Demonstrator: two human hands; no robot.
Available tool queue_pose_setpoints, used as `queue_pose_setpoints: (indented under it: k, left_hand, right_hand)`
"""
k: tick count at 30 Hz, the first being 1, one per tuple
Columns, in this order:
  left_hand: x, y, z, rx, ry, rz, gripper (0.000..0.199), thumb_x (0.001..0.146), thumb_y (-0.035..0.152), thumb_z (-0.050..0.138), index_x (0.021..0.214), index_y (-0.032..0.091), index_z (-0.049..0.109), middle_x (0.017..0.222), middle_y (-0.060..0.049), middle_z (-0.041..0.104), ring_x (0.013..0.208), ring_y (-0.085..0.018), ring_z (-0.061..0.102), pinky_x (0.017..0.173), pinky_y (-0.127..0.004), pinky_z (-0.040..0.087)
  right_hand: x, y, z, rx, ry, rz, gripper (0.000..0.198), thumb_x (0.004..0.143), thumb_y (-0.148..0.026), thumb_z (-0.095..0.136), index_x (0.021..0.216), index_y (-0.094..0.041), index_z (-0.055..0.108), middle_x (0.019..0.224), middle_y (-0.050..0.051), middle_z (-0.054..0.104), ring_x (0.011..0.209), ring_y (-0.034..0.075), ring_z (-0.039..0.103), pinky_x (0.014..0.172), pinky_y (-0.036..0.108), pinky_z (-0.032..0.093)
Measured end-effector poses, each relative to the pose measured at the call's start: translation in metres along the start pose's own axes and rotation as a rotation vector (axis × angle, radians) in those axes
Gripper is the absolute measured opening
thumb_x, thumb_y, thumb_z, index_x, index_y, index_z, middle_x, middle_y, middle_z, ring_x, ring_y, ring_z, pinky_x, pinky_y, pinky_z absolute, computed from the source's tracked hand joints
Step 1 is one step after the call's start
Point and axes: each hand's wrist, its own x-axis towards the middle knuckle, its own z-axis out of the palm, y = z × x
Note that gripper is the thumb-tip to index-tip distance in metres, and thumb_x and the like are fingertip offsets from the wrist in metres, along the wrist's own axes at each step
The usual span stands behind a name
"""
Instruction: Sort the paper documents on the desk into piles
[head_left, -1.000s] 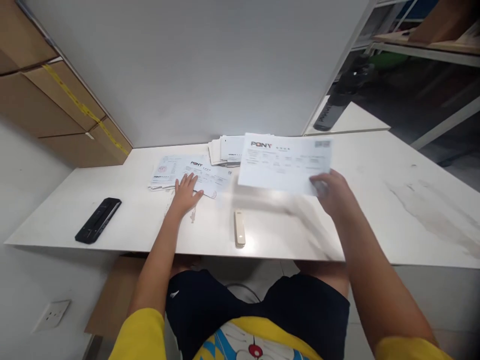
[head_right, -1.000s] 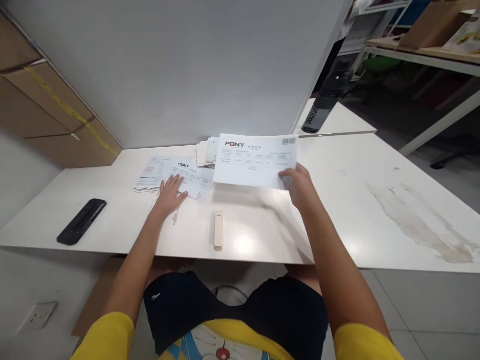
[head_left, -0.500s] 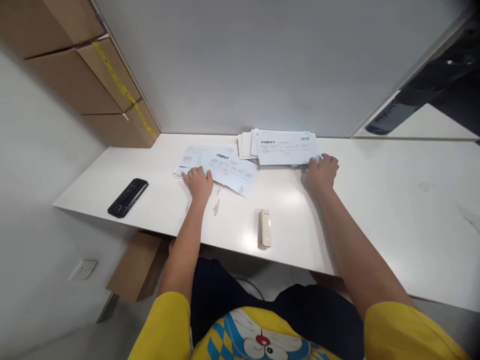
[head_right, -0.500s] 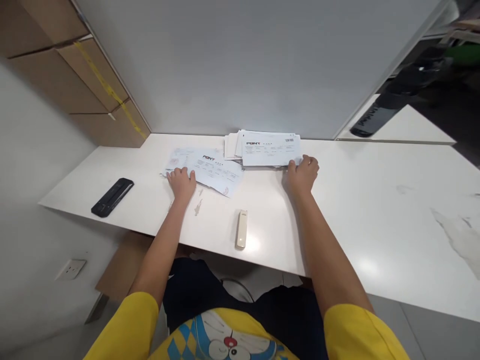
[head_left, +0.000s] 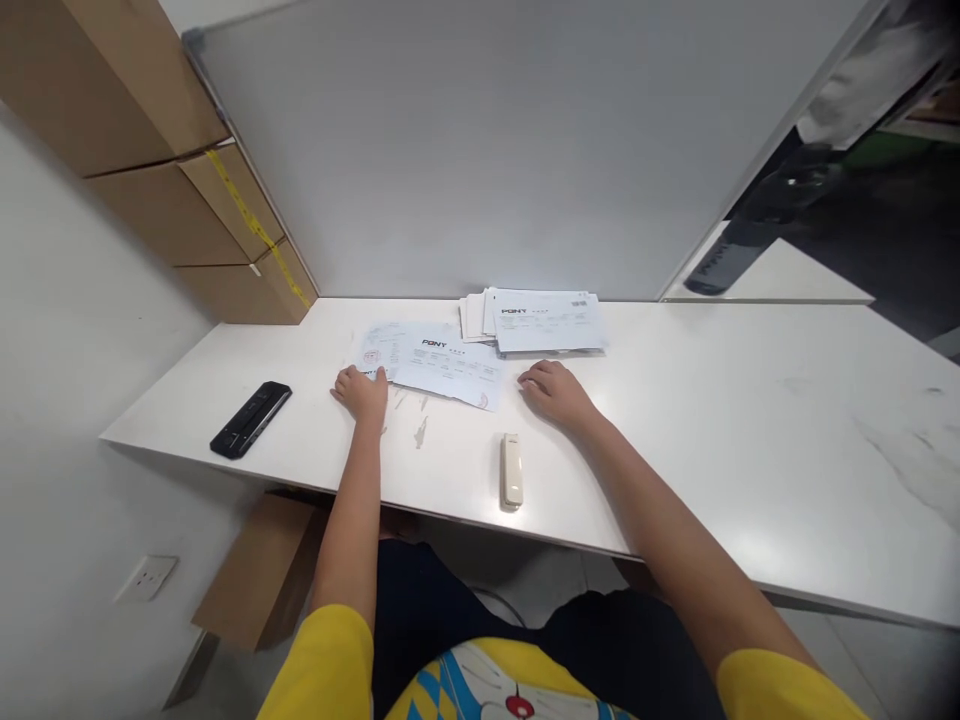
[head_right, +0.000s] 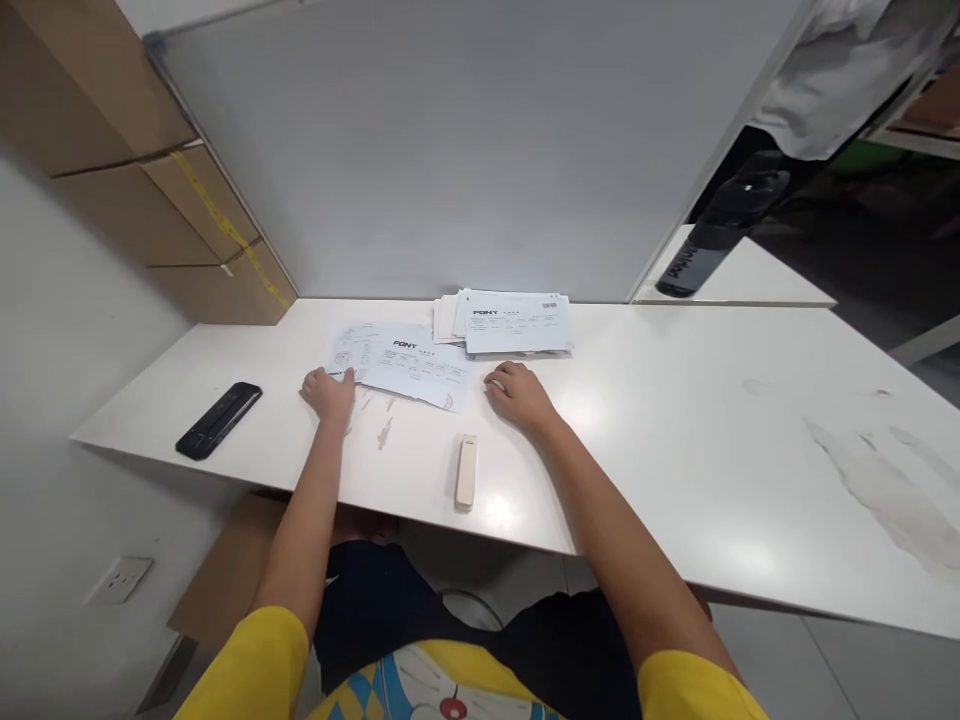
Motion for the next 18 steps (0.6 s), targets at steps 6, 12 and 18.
queue_pose_setpoints:
  k: [6,12,18]
  left_hand:
    - [0.0036,-0.0018,0.0011,-0.030,-0.003,-0.010,0.055,0.088,0.039,0.064,0.131,0.008,0.053,0.145,-0.025,0.050,0.143,-0.035,0.039,0.121,-0.051,0.019]
    - [0.0064,-0.0049,0.0051,-0.059,0.030,0.003,0.053,0.087,0.038,0.064,0.132,0.012,0.053,0.143,-0.023,0.052,0.141,-0.035,0.042,0.118,-0.053,0.024]
    - [0.0090,-0.0053,0.0040,-0.088,0.041,-0.024,0.047,0.088,0.034,0.062,0.127,0.008,0.056,0.140,-0.021,0.056,0.137,-0.033,0.046,0.120,-0.045,0.025]
  right_hand:
    - [0.0024,0.0059,0.0021,-0.003,-0.017,-0.031,0.031,0.090,-0.029,0.048,0.104,-0.018,0.073,0.114,0.014,0.069,0.104,0.031,0.061,0.092,0.046,0.047]
    - [0.0020,0.0071,0.0035,0.009,-0.012,-0.030,0.031,0.090,-0.029,0.047,0.105,-0.018,0.073,0.114,0.014,0.069,0.103,0.031,0.062,0.092,0.046,0.048]
    - [0.0021,0.0033,0.0036,-0.004,-0.025,-0.057,0.033,0.091,-0.027,0.046,0.105,-0.017,0.074,0.118,0.015,0.070,0.109,0.032,0.063,0.094,0.046,0.049]
